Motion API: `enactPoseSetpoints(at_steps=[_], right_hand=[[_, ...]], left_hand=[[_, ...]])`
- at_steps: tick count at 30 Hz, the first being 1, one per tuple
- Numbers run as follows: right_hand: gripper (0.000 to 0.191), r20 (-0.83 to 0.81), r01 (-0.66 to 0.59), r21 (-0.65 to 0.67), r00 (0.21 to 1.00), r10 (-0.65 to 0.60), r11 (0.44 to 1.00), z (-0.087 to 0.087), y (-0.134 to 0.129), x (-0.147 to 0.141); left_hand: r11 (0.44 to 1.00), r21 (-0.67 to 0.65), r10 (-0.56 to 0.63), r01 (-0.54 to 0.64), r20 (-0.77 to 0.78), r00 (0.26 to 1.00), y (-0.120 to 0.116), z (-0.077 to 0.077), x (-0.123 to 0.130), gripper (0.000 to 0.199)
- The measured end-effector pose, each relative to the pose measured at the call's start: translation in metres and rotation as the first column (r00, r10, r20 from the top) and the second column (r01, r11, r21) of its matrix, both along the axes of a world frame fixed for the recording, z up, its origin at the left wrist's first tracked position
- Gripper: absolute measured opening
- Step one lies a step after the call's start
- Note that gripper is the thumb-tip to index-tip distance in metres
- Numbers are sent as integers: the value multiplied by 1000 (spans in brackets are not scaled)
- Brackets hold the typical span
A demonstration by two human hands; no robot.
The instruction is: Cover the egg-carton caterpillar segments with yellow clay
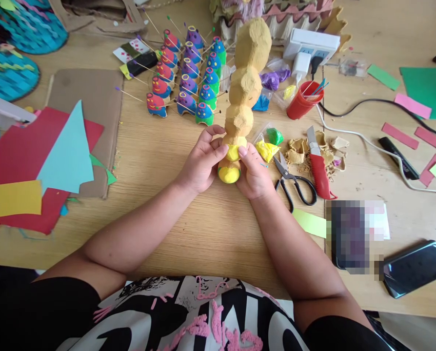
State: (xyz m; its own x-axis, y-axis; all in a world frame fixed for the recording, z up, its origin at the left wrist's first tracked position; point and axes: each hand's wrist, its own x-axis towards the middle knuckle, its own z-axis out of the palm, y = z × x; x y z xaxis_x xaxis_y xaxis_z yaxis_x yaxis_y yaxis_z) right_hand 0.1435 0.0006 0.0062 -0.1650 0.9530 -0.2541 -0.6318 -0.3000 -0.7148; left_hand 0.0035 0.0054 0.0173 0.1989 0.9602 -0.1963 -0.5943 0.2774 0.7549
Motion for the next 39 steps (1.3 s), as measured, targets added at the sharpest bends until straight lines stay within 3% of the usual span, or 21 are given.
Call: enactPoseSetpoints(at_steps=[4, 11, 17, 23, 30, 39], right_hand=[[45, 43, 5, -6, 999, -5, 1000, 3, -1, -1], [53, 93, -45, 97, 995, 36, 994, -5, 0, 3], [59, 129, -49, 189, 991, 25, 981, -9, 3, 5], [63, 152, -67, 182, 988, 39, 981, -6, 0, 3], [67, 149, -61, 196, 988, 31, 979, -3, -1, 0], [65, 163, -50, 165, 986, 23, 985, -6, 1, 2]], left_hand=[[1000, -28, 8, -7, 26, 1000, -1, 0, 0, 61], [998, 69, 2, -8, 83, 997, -1, -2, -1, 58], [999, 35, 15, -18, 93, 996, 0, -6, 0, 57], [999, -12, 41, -40, 59, 997, 0, -6, -2, 46], [998, -40, 46, -43, 81, 996, -2, -1, 0, 47], [996, 81, 31, -36, 72, 997, -2, 1, 2, 37]])
